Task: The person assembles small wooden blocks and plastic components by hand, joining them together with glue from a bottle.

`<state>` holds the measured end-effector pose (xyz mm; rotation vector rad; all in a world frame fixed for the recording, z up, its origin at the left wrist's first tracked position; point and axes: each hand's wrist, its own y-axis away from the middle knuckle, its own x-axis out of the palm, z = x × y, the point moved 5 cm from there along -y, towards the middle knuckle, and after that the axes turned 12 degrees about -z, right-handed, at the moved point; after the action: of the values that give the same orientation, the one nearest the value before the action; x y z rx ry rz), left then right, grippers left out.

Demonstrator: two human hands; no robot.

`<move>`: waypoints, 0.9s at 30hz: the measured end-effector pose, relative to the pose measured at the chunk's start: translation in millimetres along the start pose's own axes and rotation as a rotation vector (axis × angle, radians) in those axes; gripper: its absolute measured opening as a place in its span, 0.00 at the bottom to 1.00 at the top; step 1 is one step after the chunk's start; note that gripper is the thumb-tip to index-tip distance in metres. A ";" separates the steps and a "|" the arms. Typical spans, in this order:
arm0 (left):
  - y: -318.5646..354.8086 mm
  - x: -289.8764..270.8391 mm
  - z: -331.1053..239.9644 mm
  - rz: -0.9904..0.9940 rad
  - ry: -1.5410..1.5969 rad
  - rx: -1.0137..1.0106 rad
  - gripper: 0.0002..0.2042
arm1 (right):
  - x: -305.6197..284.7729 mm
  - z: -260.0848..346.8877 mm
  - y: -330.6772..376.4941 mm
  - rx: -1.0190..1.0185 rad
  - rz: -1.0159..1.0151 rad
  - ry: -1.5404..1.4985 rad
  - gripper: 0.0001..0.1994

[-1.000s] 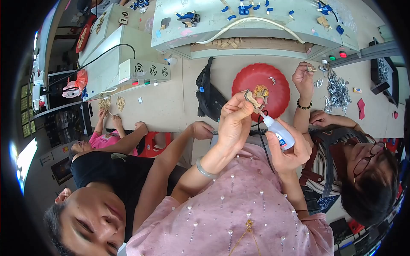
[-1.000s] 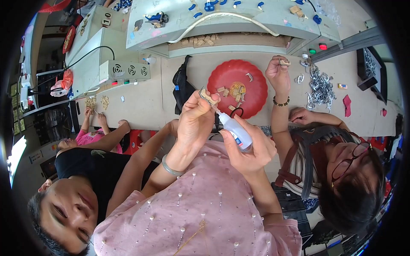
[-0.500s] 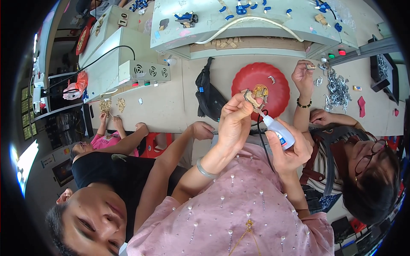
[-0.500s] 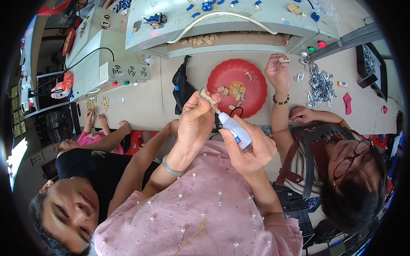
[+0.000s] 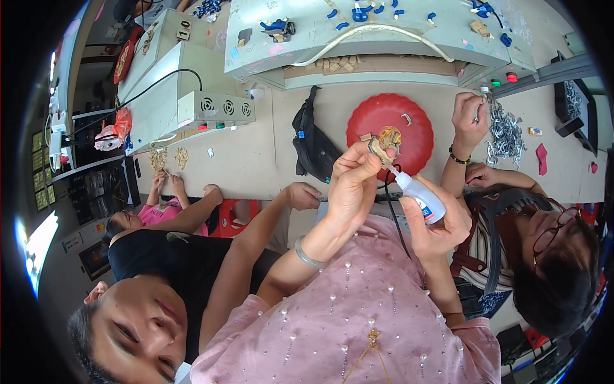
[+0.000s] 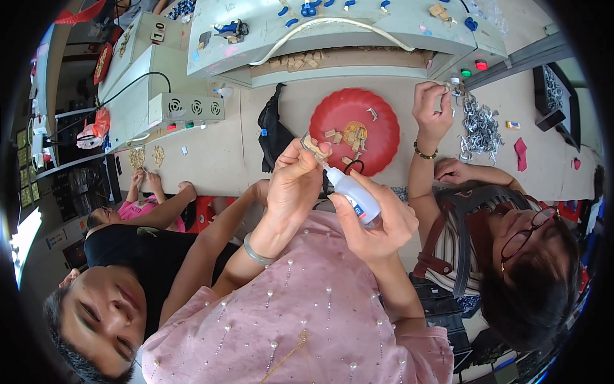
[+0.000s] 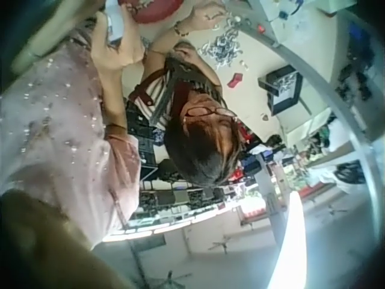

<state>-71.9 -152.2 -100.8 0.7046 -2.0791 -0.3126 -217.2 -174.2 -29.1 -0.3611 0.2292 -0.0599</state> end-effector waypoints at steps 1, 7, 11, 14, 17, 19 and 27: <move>-0.4 -0.5 0.5 0.000 0.004 -0.002 0.09 | 0.3 -0.6 -0.2 0.000 0.000 0.000 0.18; -1.3 -0.5 0.8 0.019 -0.008 0.013 0.09 | 1.1 0.9 -2.5 -0.026 0.022 0.036 0.18; -1.1 1.0 0.7 0.016 -0.017 0.024 0.09 | 1.8 0.1 -1.9 -0.046 0.017 0.052 0.18; -1.2 0.6 1.0 0.008 -0.027 0.012 0.08 | 2.7 -1.2 -2.7 -0.035 0.007 0.040 0.18; -1.6 0.7 0.8 0.010 -0.037 0.033 0.07 | 3.3 0.5 -4.7 -0.038 0.008 0.041 0.17; -2.0 0.4 1.0 0.005 -0.040 0.028 0.07 | 3.5 1.1 -5.7 -0.037 0.015 0.048 0.17; -1.7 -1.9 2.2 0.002 -0.030 0.004 0.06 | 4.5 -2.3 -6.8 0.007 0.029 -0.001 0.16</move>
<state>-72.3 -152.6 -104.2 0.7043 -2.1094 -0.3199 -213.5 -181.8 -29.7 -0.3505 0.2327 -0.0320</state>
